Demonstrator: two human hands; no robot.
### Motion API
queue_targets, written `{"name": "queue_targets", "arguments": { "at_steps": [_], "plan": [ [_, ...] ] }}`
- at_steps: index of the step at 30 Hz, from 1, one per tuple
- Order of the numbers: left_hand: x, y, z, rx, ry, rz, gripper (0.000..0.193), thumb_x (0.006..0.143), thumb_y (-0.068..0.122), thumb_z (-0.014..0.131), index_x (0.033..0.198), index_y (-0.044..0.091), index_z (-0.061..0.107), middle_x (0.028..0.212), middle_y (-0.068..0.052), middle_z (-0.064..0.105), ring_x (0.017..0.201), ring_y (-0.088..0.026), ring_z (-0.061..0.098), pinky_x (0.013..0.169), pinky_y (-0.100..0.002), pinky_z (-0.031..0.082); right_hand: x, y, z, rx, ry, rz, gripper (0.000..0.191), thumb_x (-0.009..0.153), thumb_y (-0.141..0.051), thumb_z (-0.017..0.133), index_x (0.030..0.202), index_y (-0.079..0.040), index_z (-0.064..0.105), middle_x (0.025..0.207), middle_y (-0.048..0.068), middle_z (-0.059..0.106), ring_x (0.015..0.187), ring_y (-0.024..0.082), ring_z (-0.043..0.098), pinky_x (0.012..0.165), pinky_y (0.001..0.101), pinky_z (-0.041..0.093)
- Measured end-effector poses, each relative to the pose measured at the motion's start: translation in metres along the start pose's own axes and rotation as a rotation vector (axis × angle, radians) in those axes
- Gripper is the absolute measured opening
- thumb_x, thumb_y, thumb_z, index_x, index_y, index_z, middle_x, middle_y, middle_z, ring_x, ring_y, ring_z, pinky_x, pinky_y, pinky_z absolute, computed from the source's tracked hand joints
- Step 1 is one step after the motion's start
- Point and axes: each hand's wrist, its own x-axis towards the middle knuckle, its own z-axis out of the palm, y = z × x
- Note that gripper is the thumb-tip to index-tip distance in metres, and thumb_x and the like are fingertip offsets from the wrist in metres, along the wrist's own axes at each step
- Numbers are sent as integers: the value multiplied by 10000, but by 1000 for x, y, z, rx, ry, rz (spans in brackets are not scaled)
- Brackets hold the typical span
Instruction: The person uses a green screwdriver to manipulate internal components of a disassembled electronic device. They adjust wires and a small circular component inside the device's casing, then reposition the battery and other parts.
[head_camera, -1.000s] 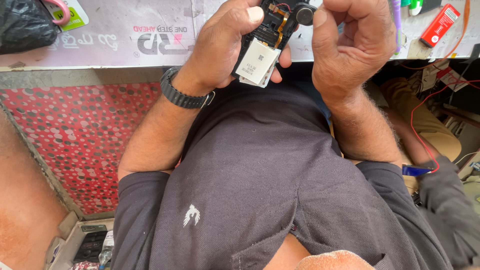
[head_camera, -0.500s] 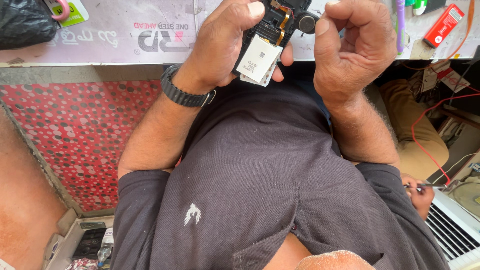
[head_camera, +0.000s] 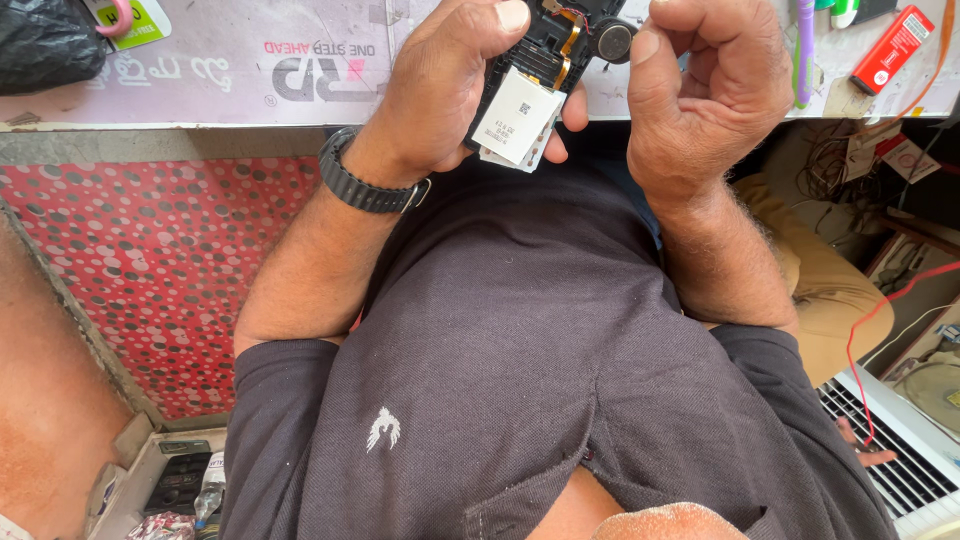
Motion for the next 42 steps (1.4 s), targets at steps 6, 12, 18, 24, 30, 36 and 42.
{"name": "queue_targets", "arguments": {
  "at_steps": [6, 12, 18, 24, 30, 36, 42],
  "plan": [
    [0, 0, 0, -9, -4, -6, 468, 1144, 311, 366, 1348, -75, 534, 1014, -291, 726, 799, -354, 771, 696, -394, 676, 1, 1, 0, 26, -5, -9, 130, 1069, 123, 665, 1149, 34, 614, 1050, 41, 591, 858, 93, 601, 780, 220, 521],
    [3, 1, 0, 48, -40, -2, 470, 1136, 351, 427, 1330, -66, 522, 1000, -280, 726, 780, -319, 757, 678, -376, 665, 2, 1, 3, 42, 9, 0, 149, 1084, 140, 666, 1158, 26, 604, 1035, 38, 605, 890, 92, 609, 820, 223, 528],
    [6, -1, -1, 44, -79, 24, 492, 1124, 332, 452, 1428, -53, 479, 1045, -269, 714, 846, -300, 759, 713, -391, 681, 7, -2, 10, 61, 30, -5, 157, 1085, 131, 688, 1148, 17, 601, 1085, 34, 630, 920, 100, 628, 844, 235, 544],
    [9, -6, -3, 43, -98, 78, 481, 1125, 272, 445, 1479, -52, 426, 1187, -237, 660, 929, -276, 760, 723, -398, 702, 16, -5, 16, -100, 14, -138, 145, 1060, 80, 732, 1114, 9, 617, 1036, 40, 636, 812, 123, 589, 714, 257, 494],
    [13, -6, -2, 36, -87, 98, 483, 1118, 227, 407, 1511, -51, 376, 1142, -240, 669, 909, -267, 765, 707, -384, 708, 26, -6, 20, -266, -39, -251, 96, 1082, -16, 751, 1114, -30, 661, 1058, 61, 621, 835, 165, 591, 657, 270, 487],
    [13, -6, -1, 14, -84, 101, 512, 1121, 210, 395, 1576, -15, 333, 1130, -246, 673, 882, -262, 756, 703, -378, 697, 26, -11, 12, -257, -112, -219, 184, 1075, 14, 803, 1191, -30, 667, 1113, 73, 590, 859, 168, 589, 691, 278, 492],
    [11, -7, -3, 27, -85, 74, 481, 1118, 206, 400, 1529, -44, 374, 1092, -264, 688, 865, -278, 757, 708, -379, 695, 32, -16, -4, -340, -238, -224, 245, 1000, 53, 783, 1200, -21, 663, 1084, 75, 618, 905, 171, 610, 756, 297, 486]
  ]
}}
